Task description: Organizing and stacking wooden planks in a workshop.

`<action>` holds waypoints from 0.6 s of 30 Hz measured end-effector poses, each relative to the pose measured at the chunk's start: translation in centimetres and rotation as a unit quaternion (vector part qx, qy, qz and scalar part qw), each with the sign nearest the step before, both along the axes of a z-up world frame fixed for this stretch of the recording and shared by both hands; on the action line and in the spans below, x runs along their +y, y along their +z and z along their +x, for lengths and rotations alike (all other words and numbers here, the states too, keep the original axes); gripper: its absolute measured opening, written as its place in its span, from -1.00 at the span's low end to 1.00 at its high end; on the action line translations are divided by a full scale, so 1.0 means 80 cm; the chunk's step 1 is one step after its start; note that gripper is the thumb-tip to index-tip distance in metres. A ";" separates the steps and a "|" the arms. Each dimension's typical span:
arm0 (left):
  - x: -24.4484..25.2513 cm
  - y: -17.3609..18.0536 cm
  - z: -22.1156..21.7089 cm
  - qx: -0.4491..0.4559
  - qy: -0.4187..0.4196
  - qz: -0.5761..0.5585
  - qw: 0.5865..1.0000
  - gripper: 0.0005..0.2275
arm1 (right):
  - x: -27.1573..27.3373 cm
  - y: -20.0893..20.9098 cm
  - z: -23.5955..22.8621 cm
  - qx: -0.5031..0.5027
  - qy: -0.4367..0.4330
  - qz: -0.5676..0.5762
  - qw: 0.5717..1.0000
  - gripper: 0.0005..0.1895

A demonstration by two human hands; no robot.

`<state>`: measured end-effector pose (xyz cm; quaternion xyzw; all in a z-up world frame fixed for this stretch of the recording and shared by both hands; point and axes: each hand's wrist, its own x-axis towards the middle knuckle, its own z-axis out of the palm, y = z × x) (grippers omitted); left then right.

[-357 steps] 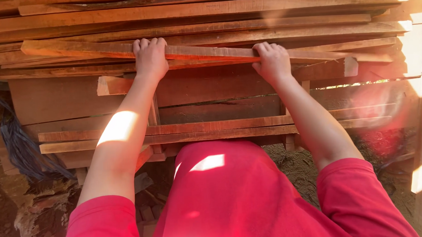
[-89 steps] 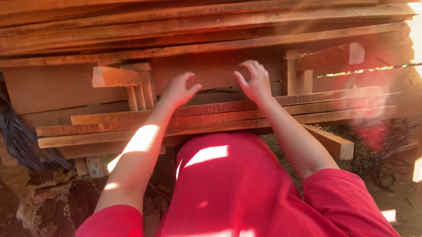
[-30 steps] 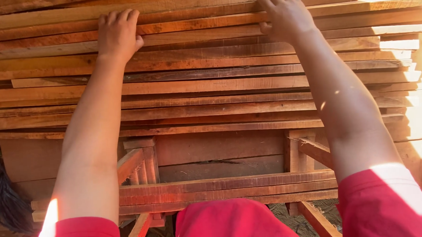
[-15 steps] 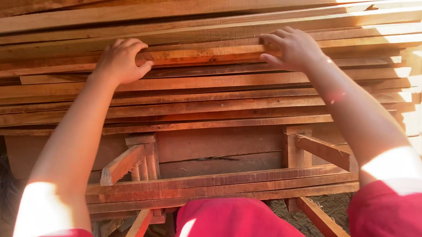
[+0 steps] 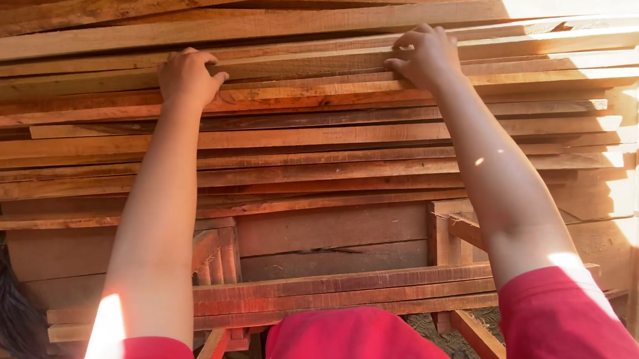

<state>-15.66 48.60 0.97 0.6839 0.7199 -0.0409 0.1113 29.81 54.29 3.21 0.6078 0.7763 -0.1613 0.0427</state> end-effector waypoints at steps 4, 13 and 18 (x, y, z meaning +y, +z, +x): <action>0.008 0.004 0.000 0.012 0.010 -0.048 0.999 -0.49 | 0.002 0.009 -0.004 -0.006 0.030 0.007 1.000 -0.53; -0.002 0.021 -0.003 -0.034 0.015 -0.101 0.994 -0.54 | -0.013 0.000 -0.009 0.038 0.028 0.046 0.998 -0.45; -0.002 0.034 0.007 -0.028 0.026 -0.119 0.992 -0.53 | -0.017 0.001 -0.007 0.025 0.046 0.089 0.995 -0.35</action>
